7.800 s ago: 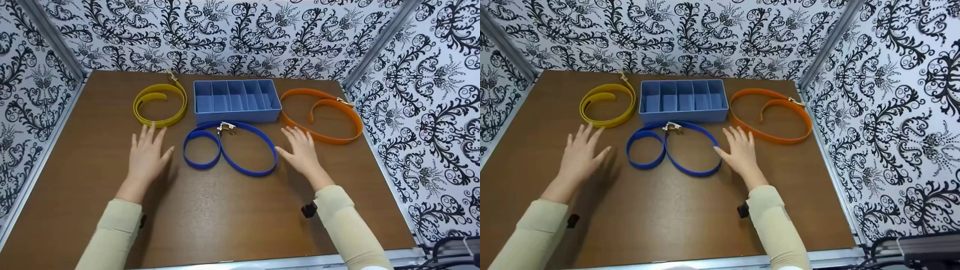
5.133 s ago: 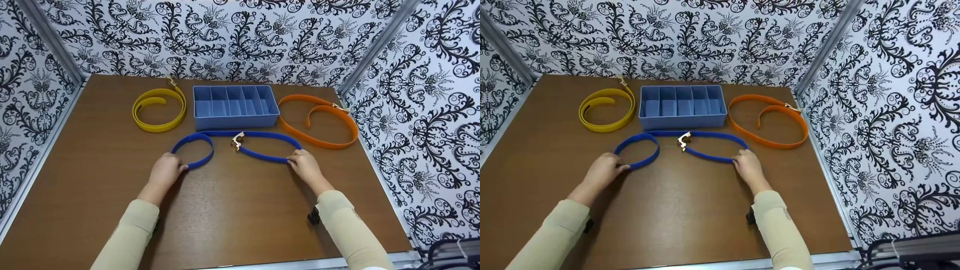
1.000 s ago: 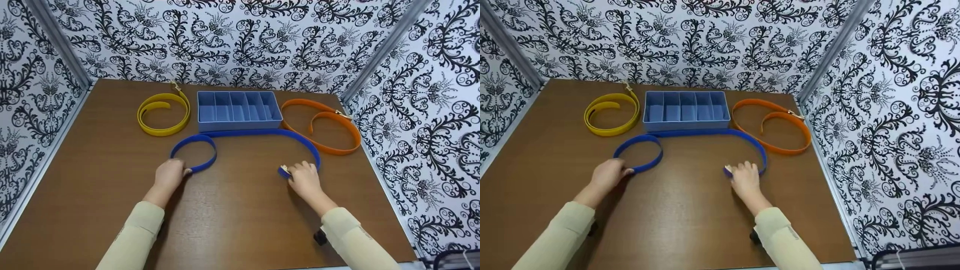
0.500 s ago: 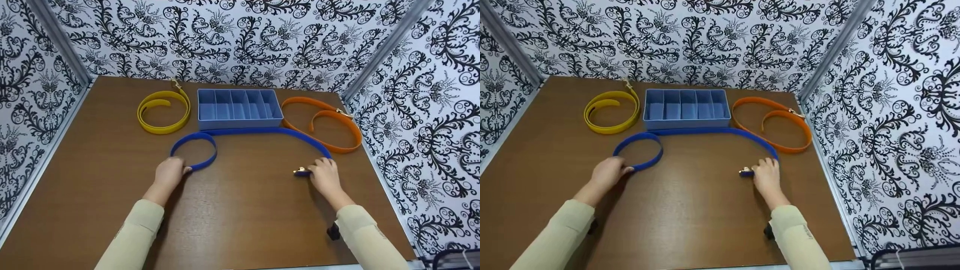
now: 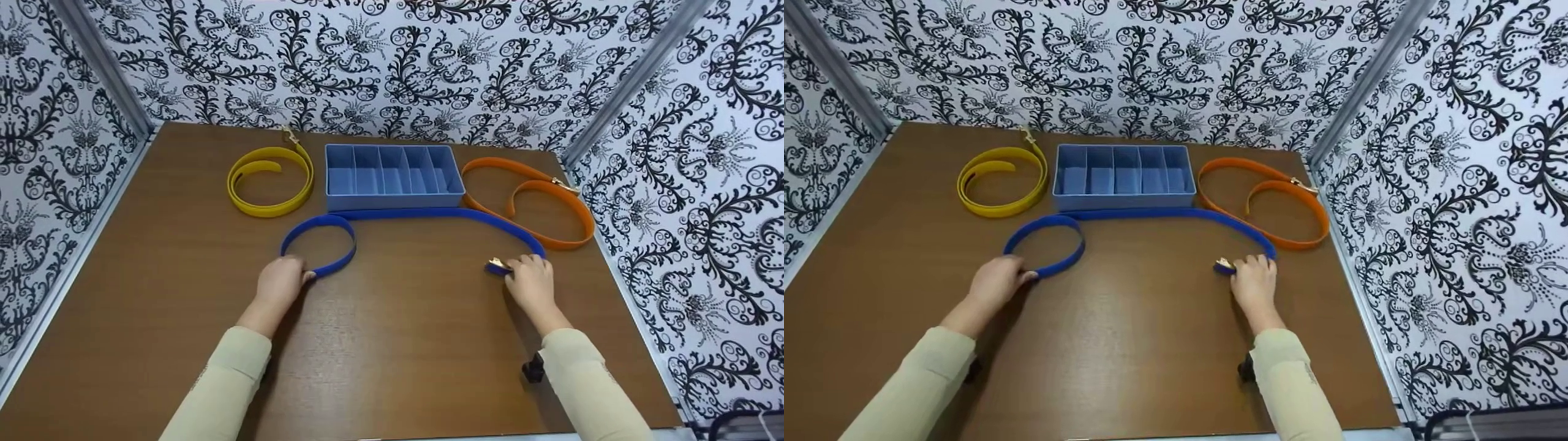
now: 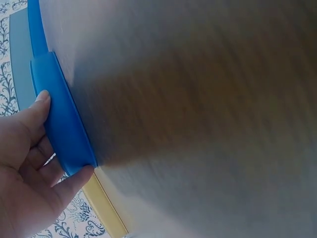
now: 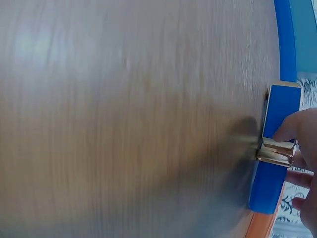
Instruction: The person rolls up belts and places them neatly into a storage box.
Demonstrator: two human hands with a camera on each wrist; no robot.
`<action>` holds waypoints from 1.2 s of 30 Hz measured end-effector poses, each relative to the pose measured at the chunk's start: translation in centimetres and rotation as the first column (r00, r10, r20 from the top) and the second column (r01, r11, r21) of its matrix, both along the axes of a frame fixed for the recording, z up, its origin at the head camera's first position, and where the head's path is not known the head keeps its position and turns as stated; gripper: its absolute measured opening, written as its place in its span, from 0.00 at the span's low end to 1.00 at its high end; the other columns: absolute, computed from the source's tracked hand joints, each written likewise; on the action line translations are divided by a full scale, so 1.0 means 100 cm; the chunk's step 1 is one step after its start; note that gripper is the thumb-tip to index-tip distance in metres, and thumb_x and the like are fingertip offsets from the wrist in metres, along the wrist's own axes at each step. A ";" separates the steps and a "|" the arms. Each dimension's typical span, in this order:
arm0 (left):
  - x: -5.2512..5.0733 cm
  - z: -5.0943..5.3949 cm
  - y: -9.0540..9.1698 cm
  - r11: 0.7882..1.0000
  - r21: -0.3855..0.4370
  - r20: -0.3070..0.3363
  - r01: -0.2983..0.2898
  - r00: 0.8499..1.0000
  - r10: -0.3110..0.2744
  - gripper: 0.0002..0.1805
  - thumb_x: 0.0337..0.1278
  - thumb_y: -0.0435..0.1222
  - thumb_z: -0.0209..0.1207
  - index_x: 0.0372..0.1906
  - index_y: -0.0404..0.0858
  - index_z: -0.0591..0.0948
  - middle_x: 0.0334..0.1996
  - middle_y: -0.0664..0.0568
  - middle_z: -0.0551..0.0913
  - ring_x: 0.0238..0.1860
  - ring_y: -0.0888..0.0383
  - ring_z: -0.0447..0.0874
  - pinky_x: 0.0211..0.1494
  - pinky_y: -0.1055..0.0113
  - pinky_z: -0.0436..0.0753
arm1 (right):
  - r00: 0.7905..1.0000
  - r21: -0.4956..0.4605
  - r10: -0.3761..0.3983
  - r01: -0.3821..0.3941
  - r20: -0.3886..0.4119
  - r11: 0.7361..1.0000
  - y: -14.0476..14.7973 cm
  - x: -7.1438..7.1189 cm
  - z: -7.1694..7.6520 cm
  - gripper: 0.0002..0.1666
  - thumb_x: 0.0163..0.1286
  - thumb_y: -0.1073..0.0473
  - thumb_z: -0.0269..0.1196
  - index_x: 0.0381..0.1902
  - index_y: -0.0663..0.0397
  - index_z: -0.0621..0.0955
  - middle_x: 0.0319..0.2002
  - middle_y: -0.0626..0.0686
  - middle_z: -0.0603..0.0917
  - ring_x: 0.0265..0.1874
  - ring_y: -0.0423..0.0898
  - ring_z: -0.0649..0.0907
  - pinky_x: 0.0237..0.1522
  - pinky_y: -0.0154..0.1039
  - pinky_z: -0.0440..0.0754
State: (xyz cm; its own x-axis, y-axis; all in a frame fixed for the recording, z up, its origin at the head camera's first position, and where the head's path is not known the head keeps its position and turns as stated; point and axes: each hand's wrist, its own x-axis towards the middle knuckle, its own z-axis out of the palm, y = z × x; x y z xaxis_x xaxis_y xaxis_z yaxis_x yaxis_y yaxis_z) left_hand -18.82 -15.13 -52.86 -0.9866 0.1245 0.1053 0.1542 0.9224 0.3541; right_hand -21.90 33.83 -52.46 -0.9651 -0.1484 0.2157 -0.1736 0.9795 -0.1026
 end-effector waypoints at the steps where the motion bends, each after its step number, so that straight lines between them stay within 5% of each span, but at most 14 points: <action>1: 0.000 0.000 0.000 1.000 0.001 0.000 0.007 1.000 -0.007 0.15 0.60 0.40 0.65 0.21 0.38 0.78 0.22 0.48 0.77 0.28 0.46 0.79 0.35 0.51 0.79 | 1.000 -0.007 0.003 -0.003 0.000 1.000 -0.003 0.000 0.000 0.17 0.58 0.65 0.65 0.46 0.61 0.86 0.42 0.63 0.83 0.49 0.63 0.75 0.57 0.62 0.64; 9: 0.001 0.001 0.001 1.000 -0.001 0.000 0.021 1.000 -0.021 0.14 0.61 0.39 0.64 0.23 0.38 0.78 0.22 0.48 0.76 0.27 0.48 0.77 0.34 0.53 0.78 | 0.998 -0.037 0.055 -0.055 -0.014 0.998 -0.030 0.001 0.000 0.18 0.59 0.60 0.68 0.47 0.62 0.85 0.41 0.60 0.82 0.49 0.62 0.76 0.55 0.60 0.66; 19: 0.001 0.002 0.005 0.999 -0.006 0.009 0.032 0.999 -0.032 0.14 0.62 0.39 0.64 0.23 0.38 0.78 0.22 0.48 0.76 0.27 0.49 0.77 0.33 0.54 0.78 | 1.000 -0.058 0.008 -0.008 0.004 0.998 -0.056 0.005 0.007 0.28 0.60 0.52 0.70 0.54 0.63 0.80 0.49 0.63 0.81 0.53 0.62 0.74 0.58 0.60 0.66; 30: 0.000 0.004 0.027 0.997 -0.028 -0.023 0.079 0.997 -0.079 0.15 0.60 0.37 0.65 0.20 0.37 0.76 0.22 0.45 0.79 0.28 0.44 0.81 0.32 0.52 0.80 | 0.984 -0.145 0.168 -0.176 -0.065 0.974 -0.116 0.004 0.011 0.24 0.61 0.55 0.68 0.54 0.60 0.82 0.49 0.59 0.81 0.53 0.59 0.76 0.56 0.55 0.70; 36: -0.001 0.002 0.036 0.995 -0.014 -0.010 0.096 0.995 -0.096 0.14 0.60 0.36 0.64 0.21 0.37 0.78 0.23 0.44 0.79 0.29 0.44 0.81 0.33 0.51 0.80 | 0.973 -0.268 0.228 -0.209 0.041 0.941 -0.153 0.000 0.007 0.25 0.63 0.55 0.67 0.56 0.62 0.80 0.50 0.59 0.81 0.54 0.58 0.77 0.59 0.52 0.71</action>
